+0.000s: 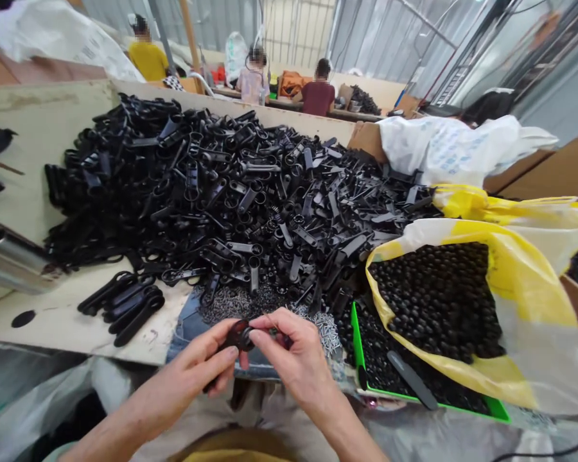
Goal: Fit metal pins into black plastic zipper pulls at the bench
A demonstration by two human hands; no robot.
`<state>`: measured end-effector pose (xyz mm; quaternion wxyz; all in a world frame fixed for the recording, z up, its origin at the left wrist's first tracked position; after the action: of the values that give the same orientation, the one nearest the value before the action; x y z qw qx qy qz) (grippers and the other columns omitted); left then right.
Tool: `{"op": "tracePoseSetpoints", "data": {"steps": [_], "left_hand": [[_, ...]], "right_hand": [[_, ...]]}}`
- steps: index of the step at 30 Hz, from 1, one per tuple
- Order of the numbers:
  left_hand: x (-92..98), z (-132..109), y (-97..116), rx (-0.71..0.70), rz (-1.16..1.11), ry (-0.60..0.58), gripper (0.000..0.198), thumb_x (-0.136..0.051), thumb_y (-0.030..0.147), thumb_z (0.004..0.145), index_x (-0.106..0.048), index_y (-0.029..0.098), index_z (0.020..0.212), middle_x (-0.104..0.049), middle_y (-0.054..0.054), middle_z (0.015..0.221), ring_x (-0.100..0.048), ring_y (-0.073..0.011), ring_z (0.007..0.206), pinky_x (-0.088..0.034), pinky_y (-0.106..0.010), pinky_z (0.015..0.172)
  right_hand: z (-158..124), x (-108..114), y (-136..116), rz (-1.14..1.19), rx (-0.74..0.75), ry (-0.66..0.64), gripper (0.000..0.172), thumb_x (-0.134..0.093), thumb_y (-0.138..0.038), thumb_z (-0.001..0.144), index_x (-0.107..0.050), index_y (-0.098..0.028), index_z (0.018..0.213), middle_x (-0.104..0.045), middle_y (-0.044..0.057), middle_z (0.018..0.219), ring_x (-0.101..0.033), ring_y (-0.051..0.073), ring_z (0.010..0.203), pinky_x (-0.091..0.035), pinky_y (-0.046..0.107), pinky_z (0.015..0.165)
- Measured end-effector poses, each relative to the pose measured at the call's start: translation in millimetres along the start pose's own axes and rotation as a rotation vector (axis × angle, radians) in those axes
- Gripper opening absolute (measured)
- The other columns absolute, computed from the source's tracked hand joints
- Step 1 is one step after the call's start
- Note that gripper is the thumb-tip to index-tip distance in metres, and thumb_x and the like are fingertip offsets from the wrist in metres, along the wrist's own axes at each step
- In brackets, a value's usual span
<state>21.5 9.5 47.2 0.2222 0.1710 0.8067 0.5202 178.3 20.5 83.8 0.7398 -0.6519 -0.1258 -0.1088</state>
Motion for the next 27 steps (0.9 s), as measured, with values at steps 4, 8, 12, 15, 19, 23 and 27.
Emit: {"op": "tracePoseSetpoints", "data": {"steps": [4,8,12,15,19,23,27], "left_hand": [[-3.8,-8.6,-7.3,0.045,-0.132,-0.003,0.042,-0.065,0.052,0.088,-0.060,0.020,0.115,-0.058,0.002,0.086,-0.040,-0.0079,0.061,-0.029,-0.024,0.057],[-4.7,-12.0,-14.7,0.048,-0.073,0.017,0.040,-0.061,0.049,0.090,-0.061,0.019,0.117,-0.056,0.002,0.083,-0.040,-0.0092,0.062,-0.031,-0.024,0.058],[-1.0,-13.2,-20.0,-0.009,0.092,0.068,0.033,-0.055,0.039,0.094,-0.064,0.022,0.121,-0.058,0.001,0.080,-0.049,-0.0127,0.067,-0.041,-0.024,0.062],[2.4,-15.0,-20.1,-0.084,0.203,0.114,0.031,-0.058,0.033,0.094,-0.066,0.026,0.122,-0.070,-0.004,0.102,-0.062,-0.0185,0.092,-0.052,-0.030,0.085],[8.0,-19.3,-31.6,-0.069,0.304,0.186,0.033,-0.059,0.044,0.095,-0.068,0.027,0.122,-0.074,-0.007,0.112,-0.065,-0.0237,0.107,-0.052,-0.039,0.099],[12.7,-26.4,-47.0,-0.030,0.419,0.274,0.045,-0.058,0.053,0.094,-0.065,0.025,0.129,-0.075,-0.009,0.105,-0.066,-0.0266,0.103,-0.054,-0.042,0.097],[5.8,-35.6,-37.4,-0.132,0.441,0.252,0.039,-0.048,0.050,0.101,-0.065,0.029,0.128,-0.075,-0.008,0.107,-0.067,-0.0245,0.102,-0.055,-0.037,0.091]], "right_hand": [[-8.8,-9.6,5.6,-0.031,0.057,-0.023,0.018,-0.069,-0.033,0.092,-0.081,-0.021,0.086,-0.060,-0.001,0.067,-0.051,0.014,0.059,-0.038,0.025,0.054],[-16.5,-15.9,7.5,-0.083,0.133,-0.018,0.018,-0.068,-0.033,0.096,-0.080,-0.021,0.089,-0.063,0.000,0.071,-0.054,0.014,0.059,-0.040,0.025,0.054],[-23.3,-19.9,3.8,-0.168,0.215,0.004,0.020,-0.064,-0.032,0.100,-0.078,-0.020,0.090,-0.063,0.001,0.070,-0.057,0.014,0.059,-0.043,0.024,0.053],[-28.2,-20.9,-3.1,-0.207,0.298,0.038,0.019,-0.061,-0.027,0.102,-0.076,-0.020,0.092,-0.066,0.002,0.073,-0.061,0.015,0.062,-0.048,0.025,0.056],[-34.8,-24.8,-14.1,-0.253,0.414,0.013,0.015,-0.059,-0.016,0.101,-0.073,-0.021,0.098,-0.071,0.004,0.081,-0.067,0.016,0.068,-0.053,0.024,0.060],[-41.1,-26.3,-18.3,-0.298,0.450,-0.022,0.014,-0.061,-0.010,0.099,-0.070,-0.020,0.097,-0.070,0.003,0.080,-0.067,0.014,0.067,-0.053,0.022,0.060],[-47.5,-23.7,-12.0,-0.255,0.401,-0.029,0.015,-0.064,-0.014,0.098,-0.072,-0.023,0.107,-0.070,0.003,0.084,-0.067,0.015,0.069,-0.054,0.022,0.062]]}}
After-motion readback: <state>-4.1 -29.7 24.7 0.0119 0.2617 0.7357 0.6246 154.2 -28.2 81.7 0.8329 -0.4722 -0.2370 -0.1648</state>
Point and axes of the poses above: each hand's wrist, its own z-axis towards the middle knuckle, its own x-axis out of the back of the hand, y = z × x, the point moved 7 cm from there along z, towards the middle knuckle
